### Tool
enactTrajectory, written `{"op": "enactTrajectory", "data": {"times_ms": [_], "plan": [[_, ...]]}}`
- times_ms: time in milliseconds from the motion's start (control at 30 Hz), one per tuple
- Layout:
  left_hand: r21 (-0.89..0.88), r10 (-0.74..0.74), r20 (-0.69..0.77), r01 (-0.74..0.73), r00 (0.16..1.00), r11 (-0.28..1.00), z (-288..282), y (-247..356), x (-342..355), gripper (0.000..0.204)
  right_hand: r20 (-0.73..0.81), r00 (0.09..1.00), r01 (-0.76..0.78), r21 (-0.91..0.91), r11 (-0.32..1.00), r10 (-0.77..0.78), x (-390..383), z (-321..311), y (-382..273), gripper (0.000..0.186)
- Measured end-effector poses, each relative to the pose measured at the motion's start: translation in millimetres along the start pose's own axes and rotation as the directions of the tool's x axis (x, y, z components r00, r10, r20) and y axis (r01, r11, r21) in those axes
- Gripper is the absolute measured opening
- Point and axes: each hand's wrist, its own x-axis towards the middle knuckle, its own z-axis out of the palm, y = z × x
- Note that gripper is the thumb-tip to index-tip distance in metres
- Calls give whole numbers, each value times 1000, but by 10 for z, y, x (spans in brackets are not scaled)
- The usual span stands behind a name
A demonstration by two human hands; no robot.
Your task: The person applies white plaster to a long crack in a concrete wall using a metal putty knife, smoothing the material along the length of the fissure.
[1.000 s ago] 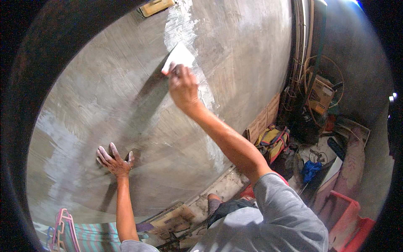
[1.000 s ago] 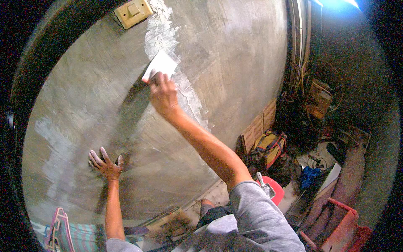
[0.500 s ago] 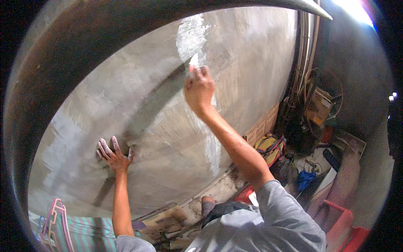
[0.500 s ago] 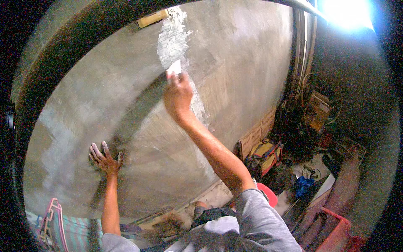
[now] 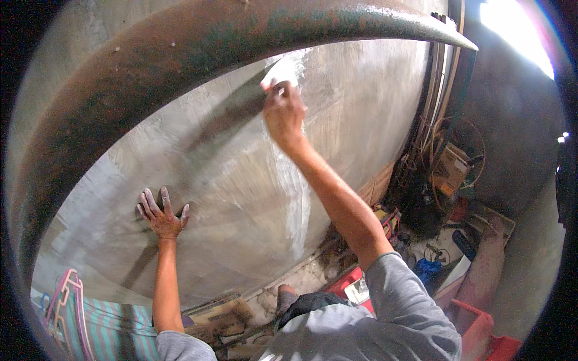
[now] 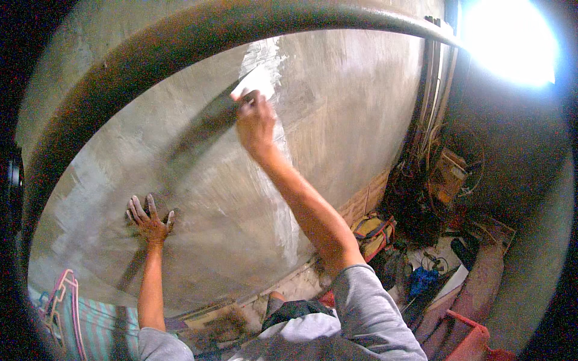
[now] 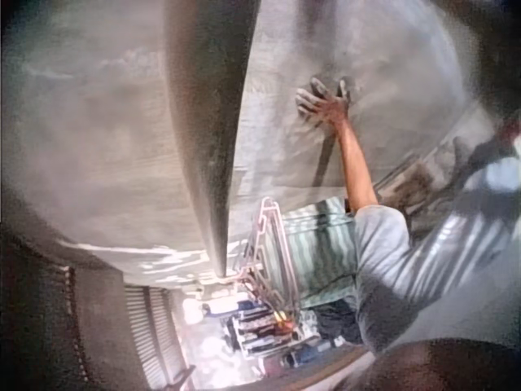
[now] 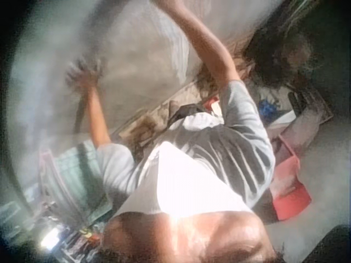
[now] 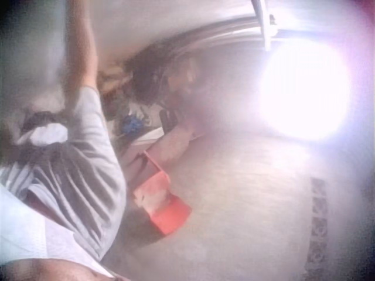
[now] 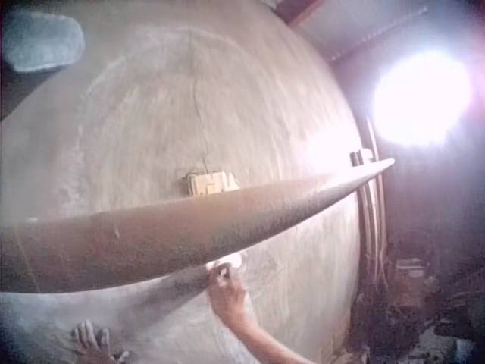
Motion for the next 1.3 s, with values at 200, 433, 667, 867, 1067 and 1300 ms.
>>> {"op": "enactTrajectory", "data": {"times_ms": [200, 433, 667, 867, 1067, 1300], "plan": [[-11, 12, -29, -13, 1000, 1000, -10, -135, -91, 78, 11, 999, -47, 217, 975, 46, -306, -373, -291, 24], [18, 5, 21, -6, 1000, 1000, -49, -85, -47, 78, -163, 950, -235, 190, 953, 267, 302, -428, 490, 13], [11, 13, -11, -13, 1000, 1000, -12, -36, -38, 78, -82, 946, -299, 158, 941, 314, 581, -238, 382, 15], [15, 21, -12, -21, 1000, 1000, -10, -116, -82, 81, -38, 952, -290, 202, 936, 303, 537, -163, -160, 13], [-18, -10, 19, 10, 1000, 1000, 79, -118, -142, 85, 67, 963, -267, 307, 914, 259, 206, -324, -484, 11], [27, 13, 3, -13, 1000, 1000, -34, -41, -26, 82, -97, 957, -258, 149, 955, 274, 274, -368, 80, 18]]}}
